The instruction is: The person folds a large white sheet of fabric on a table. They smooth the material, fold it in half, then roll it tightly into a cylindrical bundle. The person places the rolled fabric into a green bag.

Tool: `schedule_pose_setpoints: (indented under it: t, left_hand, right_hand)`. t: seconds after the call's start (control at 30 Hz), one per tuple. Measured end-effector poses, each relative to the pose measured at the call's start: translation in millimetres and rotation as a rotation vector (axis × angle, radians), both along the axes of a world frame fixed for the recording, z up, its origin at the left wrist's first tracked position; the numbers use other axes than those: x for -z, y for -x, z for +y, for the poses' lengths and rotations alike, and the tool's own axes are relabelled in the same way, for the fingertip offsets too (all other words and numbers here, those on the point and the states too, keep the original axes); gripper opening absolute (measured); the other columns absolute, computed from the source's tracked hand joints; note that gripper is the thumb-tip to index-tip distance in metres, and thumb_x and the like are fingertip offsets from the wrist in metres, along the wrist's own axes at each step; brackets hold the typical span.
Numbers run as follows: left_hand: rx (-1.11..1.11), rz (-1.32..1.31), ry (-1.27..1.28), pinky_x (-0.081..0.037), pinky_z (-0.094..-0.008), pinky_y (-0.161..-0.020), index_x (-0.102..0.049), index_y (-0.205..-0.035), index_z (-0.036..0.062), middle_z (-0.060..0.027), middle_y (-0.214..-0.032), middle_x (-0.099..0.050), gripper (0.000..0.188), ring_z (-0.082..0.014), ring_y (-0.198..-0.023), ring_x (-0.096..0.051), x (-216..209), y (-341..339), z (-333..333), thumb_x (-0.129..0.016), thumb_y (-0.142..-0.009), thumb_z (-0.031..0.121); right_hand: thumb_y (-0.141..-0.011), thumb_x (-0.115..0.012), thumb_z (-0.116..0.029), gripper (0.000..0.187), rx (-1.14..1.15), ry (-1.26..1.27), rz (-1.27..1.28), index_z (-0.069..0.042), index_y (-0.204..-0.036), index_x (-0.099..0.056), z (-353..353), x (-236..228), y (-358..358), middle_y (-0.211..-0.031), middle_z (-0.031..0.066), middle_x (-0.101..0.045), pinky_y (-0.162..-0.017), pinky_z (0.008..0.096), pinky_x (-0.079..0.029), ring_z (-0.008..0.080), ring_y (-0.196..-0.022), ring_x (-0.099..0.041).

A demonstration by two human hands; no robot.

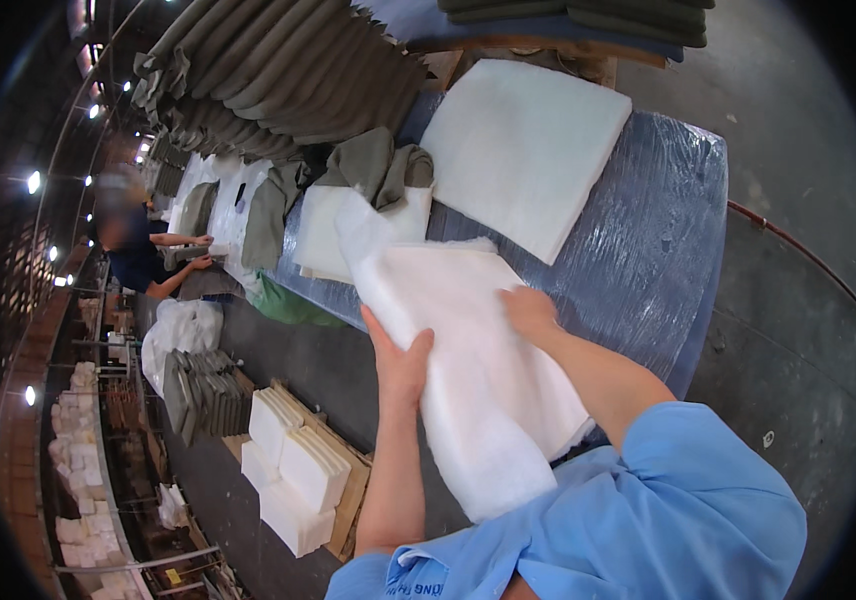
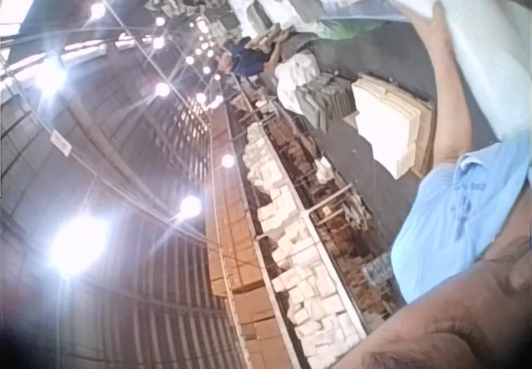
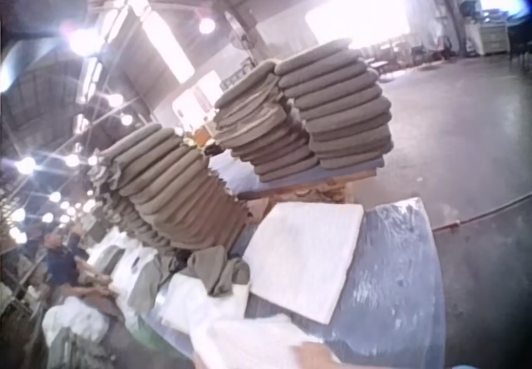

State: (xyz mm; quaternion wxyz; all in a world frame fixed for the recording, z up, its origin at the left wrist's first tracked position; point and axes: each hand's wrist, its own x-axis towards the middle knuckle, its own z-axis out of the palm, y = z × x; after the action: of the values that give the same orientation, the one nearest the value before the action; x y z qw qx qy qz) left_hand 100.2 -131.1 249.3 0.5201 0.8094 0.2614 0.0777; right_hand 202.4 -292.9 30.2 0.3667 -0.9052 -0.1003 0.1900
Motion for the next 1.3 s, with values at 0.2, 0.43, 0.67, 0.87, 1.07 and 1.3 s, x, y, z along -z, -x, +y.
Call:
schedule_pose_setpoints:
  t: [0.2,0.43,0.67,0.87,1.07,1.3]
  left_hand:
    - [-0.101,0.057,0.119,-0.039,-0.0402,-0.120,0.001,-0.171,0.0048,-0.0247,-0.171,-0.027,0.109,-0.0344,-0.151,-0.041,-12,14,-5,-0.071,-0.090,0.007]
    - [-0.079,0.043,0.015,-0.040,-0.0399,-0.119,0.001,-0.171,0.0046,-0.0248,-0.169,-0.030,0.108,-0.0343,-0.148,-0.044,0,13,-2,-0.071,-0.090,0.010]
    - [-0.134,-0.019,0.118,-0.040,-0.0417,-0.119,0.001,-0.172,0.0068,-0.0242,-0.169,-0.031,0.108,-0.0338,-0.148,-0.045,-11,20,-8,-0.073,-0.094,0.014]
    - [-0.053,-0.140,0.365,-0.038,-0.0417,-0.121,0.005,-0.172,0.0116,-0.0224,-0.170,-0.028,0.110,-0.0308,-0.150,-0.040,-7,81,-30,-0.072,-0.094,0.009]
    - [-0.009,-0.058,0.218,-0.037,-0.0409,-0.122,0.006,-0.171,0.0086,-0.0205,-0.171,-0.026,0.109,-0.0306,-0.152,-0.039,-3,100,-37,-0.070,-0.093,0.004]
    - [-0.013,-0.048,0.106,-0.037,-0.0412,-0.122,0.002,-0.172,0.0072,-0.0233,-0.170,-0.027,0.107,-0.0316,-0.150,-0.040,5,100,-33,-0.070,-0.092,0.007]
  right_hand:
    - [-0.108,-0.051,-0.047,0.048,0.154,-0.346,0.155,-0.004,-0.110,-0.073,-49,-21,41,-0.113,0.0214,-0.076,-0.094,0.0486,-0.054,0.0419,-0.107,-0.071]
    - [-0.106,-0.045,-0.063,0.069,-0.106,-0.459,0.350,-0.002,-0.093,-0.073,-13,-132,86,-0.097,0.0251,-0.074,-0.089,0.0469,-0.053,0.0390,-0.096,-0.071]
    - [-0.104,-0.060,-0.040,0.047,0.035,-0.626,0.052,-0.002,-0.077,-0.060,1,-166,113,-0.079,0.0241,-0.064,-0.075,0.0535,-0.048,0.0443,-0.078,-0.064]
    - [-0.103,-0.064,-0.031,0.041,0.000,-0.605,-0.184,-0.002,-0.076,-0.058,-4,-132,111,-0.072,0.0223,-0.059,-0.067,0.0505,-0.048,0.0404,-0.070,-0.061]
    - [-0.103,-0.060,-0.027,0.026,-0.184,-0.295,-0.399,-0.005,-0.090,-0.064,13,-72,93,-0.087,0.0204,-0.070,-0.076,0.0511,-0.056,0.0426,-0.084,-0.070]
    - [-0.103,-0.063,-0.026,0.025,0.209,-0.195,0.117,-0.004,-0.114,-0.066,-60,-17,90,-0.105,0.0249,-0.074,-0.089,0.0496,-0.056,0.0424,-0.105,-0.072]
